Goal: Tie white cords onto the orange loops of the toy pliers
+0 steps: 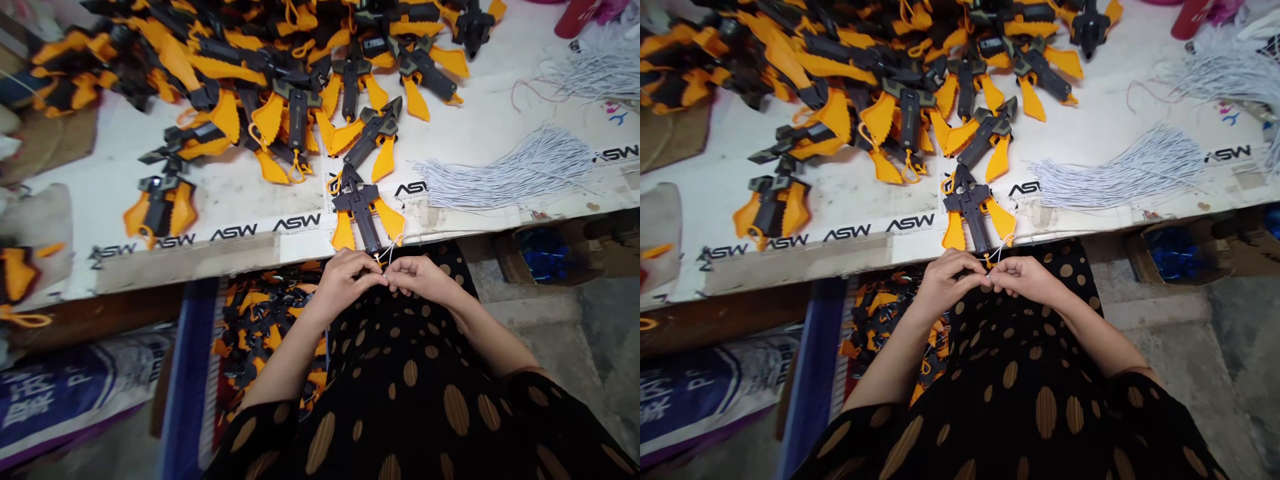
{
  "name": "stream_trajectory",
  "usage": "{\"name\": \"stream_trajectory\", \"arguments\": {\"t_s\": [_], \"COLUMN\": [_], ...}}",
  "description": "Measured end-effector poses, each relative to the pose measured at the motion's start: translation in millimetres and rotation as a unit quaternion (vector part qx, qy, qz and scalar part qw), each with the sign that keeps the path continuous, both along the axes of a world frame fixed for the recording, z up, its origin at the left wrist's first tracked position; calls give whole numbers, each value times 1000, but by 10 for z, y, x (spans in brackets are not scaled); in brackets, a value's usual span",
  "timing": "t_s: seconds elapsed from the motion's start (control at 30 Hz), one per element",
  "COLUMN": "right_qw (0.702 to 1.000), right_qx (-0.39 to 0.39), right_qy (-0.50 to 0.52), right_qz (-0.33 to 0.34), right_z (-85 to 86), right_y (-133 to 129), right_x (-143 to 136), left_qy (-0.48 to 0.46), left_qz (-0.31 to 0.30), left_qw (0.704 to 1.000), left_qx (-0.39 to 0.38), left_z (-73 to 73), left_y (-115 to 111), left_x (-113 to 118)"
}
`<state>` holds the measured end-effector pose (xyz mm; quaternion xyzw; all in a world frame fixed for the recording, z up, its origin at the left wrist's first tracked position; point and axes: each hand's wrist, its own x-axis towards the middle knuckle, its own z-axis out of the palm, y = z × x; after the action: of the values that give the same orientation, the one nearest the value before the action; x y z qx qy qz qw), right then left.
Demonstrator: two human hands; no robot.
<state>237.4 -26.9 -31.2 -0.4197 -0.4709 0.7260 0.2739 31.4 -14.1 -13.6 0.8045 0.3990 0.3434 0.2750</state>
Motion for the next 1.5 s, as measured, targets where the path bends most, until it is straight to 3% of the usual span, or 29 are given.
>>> {"name": "stream_trajectory", "arguments": {"t_s": [0.1,0.23,0.33,0.4,0.5,0.57,0.73,0.83,1.03,1.17,1.3,1.4,1.5], "right_qw": [994,953,925,924,945,958,974,984,974,965,972,980,986], "right_qx": [70,216,308,337,317,281,209,169,220,237,205,177,143], "right_qy": [-50,-145,-172,-139,-49,-16,-31,-2,-26,-93,-87,-57,-34], "right_qz": [-64,-153,-142,-112,-70,-58,-80,-60,-49,-70,-75,-73,-76], "right_z": [-13,-36,-42,-40,-33,-30,-25,-16,-9,-35,-25,1,14], "right_y": [-54,-131,-164,-178,-198,-208,-195,-182,-220,-232,-203,-190,-188], "right_x": [-76,-202,-242,-235,-206,-198,-235,-233,-166,-158,-128,-107,-117], "left_qy": [10,-16,-28,-44,-87,-88,-4,28,-70,-133,-185,-177,-80], "left_qz": [33,113,145,147,111,93,66,41,49,50,62,45,21], "left_qw": [999,993,989,986,980,983,992,984,996,983,957,962,995], "left_qx": [3,-7,-19,-60,-138,-129,108,171,-6,-117,-215,-202,-57], "left_z": [-38,-77,-57,-14,54,62,-60,-97,-38,-51,-72,-88,-118], "left_y": [-82,-225,-303,-339,-374,-380,-320,-295,-348,-365,-375,-366,-308], "left_x": [31,114,136,128,106,87,-17,-72,-36,0,7,-14,-56]}}
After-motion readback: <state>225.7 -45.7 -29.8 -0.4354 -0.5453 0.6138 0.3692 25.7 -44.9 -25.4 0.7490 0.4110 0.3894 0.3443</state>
